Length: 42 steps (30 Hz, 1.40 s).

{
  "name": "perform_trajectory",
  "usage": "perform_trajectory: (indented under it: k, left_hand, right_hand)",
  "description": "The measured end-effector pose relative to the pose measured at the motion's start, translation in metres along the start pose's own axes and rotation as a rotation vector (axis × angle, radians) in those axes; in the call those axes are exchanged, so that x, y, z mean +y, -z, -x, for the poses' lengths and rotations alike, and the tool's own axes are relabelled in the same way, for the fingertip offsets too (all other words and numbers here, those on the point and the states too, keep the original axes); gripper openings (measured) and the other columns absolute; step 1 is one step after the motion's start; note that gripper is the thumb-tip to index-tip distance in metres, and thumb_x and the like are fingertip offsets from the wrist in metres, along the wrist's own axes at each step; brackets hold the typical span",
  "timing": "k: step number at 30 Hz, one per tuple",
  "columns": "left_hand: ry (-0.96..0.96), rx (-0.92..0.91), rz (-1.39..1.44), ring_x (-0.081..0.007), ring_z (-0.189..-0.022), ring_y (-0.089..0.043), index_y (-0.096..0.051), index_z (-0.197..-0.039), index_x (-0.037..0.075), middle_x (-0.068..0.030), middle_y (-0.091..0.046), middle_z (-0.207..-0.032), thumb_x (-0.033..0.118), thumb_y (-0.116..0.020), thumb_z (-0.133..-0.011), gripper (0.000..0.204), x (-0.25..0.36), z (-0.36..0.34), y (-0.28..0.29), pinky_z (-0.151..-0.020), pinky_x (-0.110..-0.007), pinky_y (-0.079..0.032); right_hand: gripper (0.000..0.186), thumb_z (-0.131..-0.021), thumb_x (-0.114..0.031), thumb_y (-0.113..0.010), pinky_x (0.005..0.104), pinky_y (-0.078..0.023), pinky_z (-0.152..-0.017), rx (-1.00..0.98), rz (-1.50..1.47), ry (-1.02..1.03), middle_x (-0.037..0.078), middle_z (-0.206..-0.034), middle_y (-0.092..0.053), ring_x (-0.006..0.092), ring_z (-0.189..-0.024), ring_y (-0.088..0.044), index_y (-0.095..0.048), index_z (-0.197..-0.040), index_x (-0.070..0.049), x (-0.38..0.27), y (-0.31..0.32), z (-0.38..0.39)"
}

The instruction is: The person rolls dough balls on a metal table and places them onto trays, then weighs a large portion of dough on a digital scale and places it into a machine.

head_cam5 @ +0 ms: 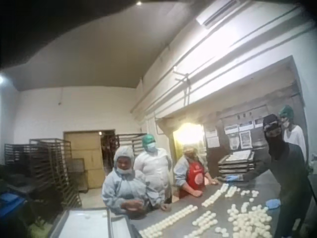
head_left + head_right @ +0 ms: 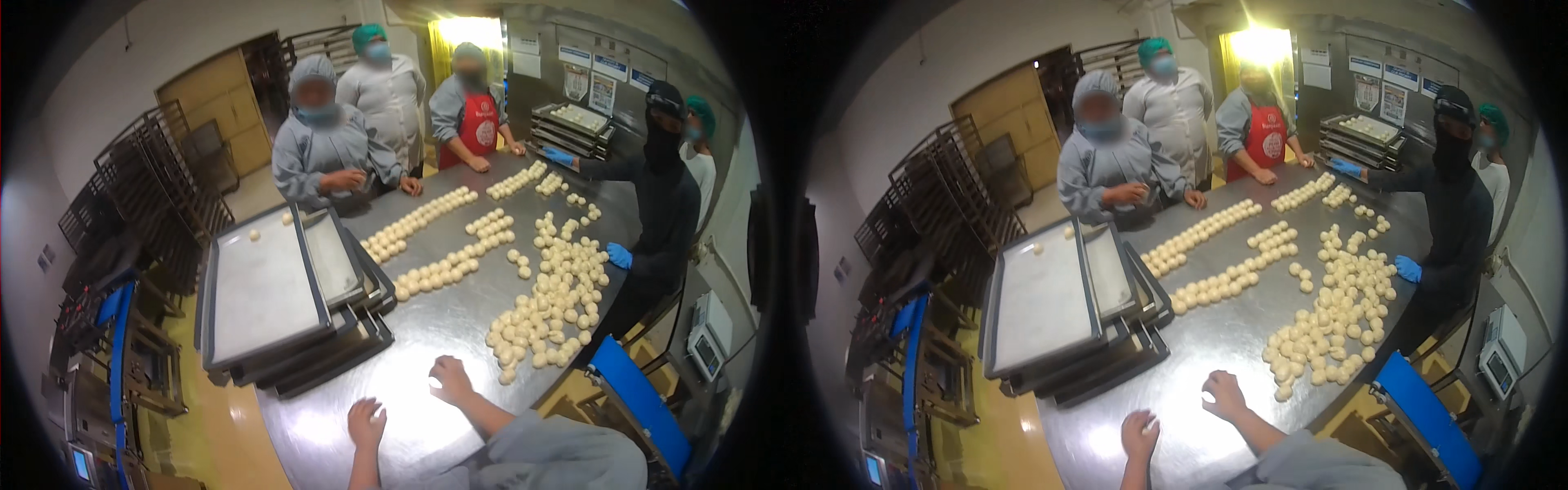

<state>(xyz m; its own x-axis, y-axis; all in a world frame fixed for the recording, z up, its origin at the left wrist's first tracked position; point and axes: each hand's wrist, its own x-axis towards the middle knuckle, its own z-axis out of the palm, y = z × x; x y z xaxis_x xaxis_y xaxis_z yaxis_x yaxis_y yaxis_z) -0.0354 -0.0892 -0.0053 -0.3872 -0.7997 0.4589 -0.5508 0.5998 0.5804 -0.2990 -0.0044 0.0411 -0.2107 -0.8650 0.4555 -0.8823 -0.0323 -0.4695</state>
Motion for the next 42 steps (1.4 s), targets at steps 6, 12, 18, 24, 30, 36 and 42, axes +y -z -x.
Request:
perform_trajectory:
  k: [6,12,18,24,30,36,42]
  left_hand:
    - [-0.079,-0.246,0.221,-0.0333,-0.102,-0.069,-0.077,-0.088,0.01,-0.0132,-0.075,-0.1,0.017,-0.078,-0.076,0.014,0.009,0.074,0.032,-0.096,-0.047,-0.052]
    - [0.034,-0.064,0.132,-0.0349,-0.098,-0.067,-0.075,-0.083,0.009,-0.0124,-0.074,-0.096,0.023,-0.082,-0.073,0.018,0.004,-0.004,-0.005,-0.091,-0.047,-0.05]
    - [-0.01,-0.364,0.146,-0.0315,-0.108,-0.068,-0.078,-0.089,0.012,-0.0114,-0.076,-0.102,0.025,-0.08,-0.079,0.016,-0.009,0.059,0.029,-0.097,-0.044,-0.051]
    - [0.052,-0.107,0.18,-0.0334,-0.101,-0.069,-0.077,-0.09,0.009,-0.0121,-0.074,-0.099,0.014,-0.076,-0.078,0.013,0.012,-0.015,-0.01,-0.094,-0.044,-0.052]
    - [0.081,-0.328,0.245,-0.0322,-0.103,-0.069,-0.077,-0.086,0.01,-0.0124,-0.076,-0.098,0.019,-0.078,-0.076,0.013,-0.011,0.049,0.031,-0.093,-0.043,-0.053]
    - [0.021,-0.208,0.212,-0.0343,-0.097,-0.067,-0.072,-0.085,0.008,-0.0116,-0.073,-0.096,0.011,-0.075,-0.076,0.01,0.007,-0.01,-0.014,-0.091,-0.045,-0.051]
    - [-0.025,-0.358,0.179,-0.032,-0.102,-0.068,-0.076,-0.091,0.013,-0.0095,-0.075,-0.102,0.015,-0.075,-0.08,0.011,-0.02,0.025,0.038,-0.097,-0.044,-0.051]
  right_hand:
    - [0.016,-0.081,-0.022,-0.073,0.0404,-0.053,-0.093,-0.303,-0.233,0.179,0.003,-0.105,-0.074,0.0229,-0.111,-0.067,-0.074,-0.096,-0.018,0.06,0.0,0.093]
    - [0.014,-0.078,-0.019,-0.073,0.0431,-0.052,-0.083,0.036,-0.019,0.054,0.008,-0.093,-0.07,0.028,-0.094,-0.066,-0.071,-0.091,-0.014,0.018,-0.007,0.016]
    - [0.013,-0.079,-0.022,-0.071,0.0433,-0.051,-0.08,-0.487,0.148,0.087,0.011,-0.091,-0.068,0.0299,-0.091,-0.065,-0.069,-0.082,-0.01,0.038,0.013,0.064]
    - [0.015,-0.075,-0.024,-0.074,0.0433,-0.05,-0.081,0.014,-0.047,-0.044,0.007,-0.095,-0.069,0.0292,-0.094,-0.064,-0.068,-0.079,-0.011,0.007,-0.013,0.006]
    - [0.018,-0.08,-0.023,-0.075,0.0444,-0.052,-0.081,-0.502,0.187,-0.05,0.01,-0.092,-0.072,0.0308,-0.091,-0.066,-0.073,-0.09,-0.008,0.036,0.011,0.048]
    - [0.022,-0.081,-0.016,-0.072,0.045,-0.053,-0.087,-0.104,-0.113,-0.131,0.009,-0.105,-0.071,0.0312,-0.099,-0.067,-0.074,-0.102,-0.012,0.019,-0.029,0.009]
    - [0.031,-0.08,-0.014,-0.074,0.0434,-0.052,-0.093,-0.311,-0.054,-0.216,0.013,-0.107,-0.072,0.0307,-0.102,-0.067,-0.072,-0.11,-0.008,0.043,0.022,0.054]
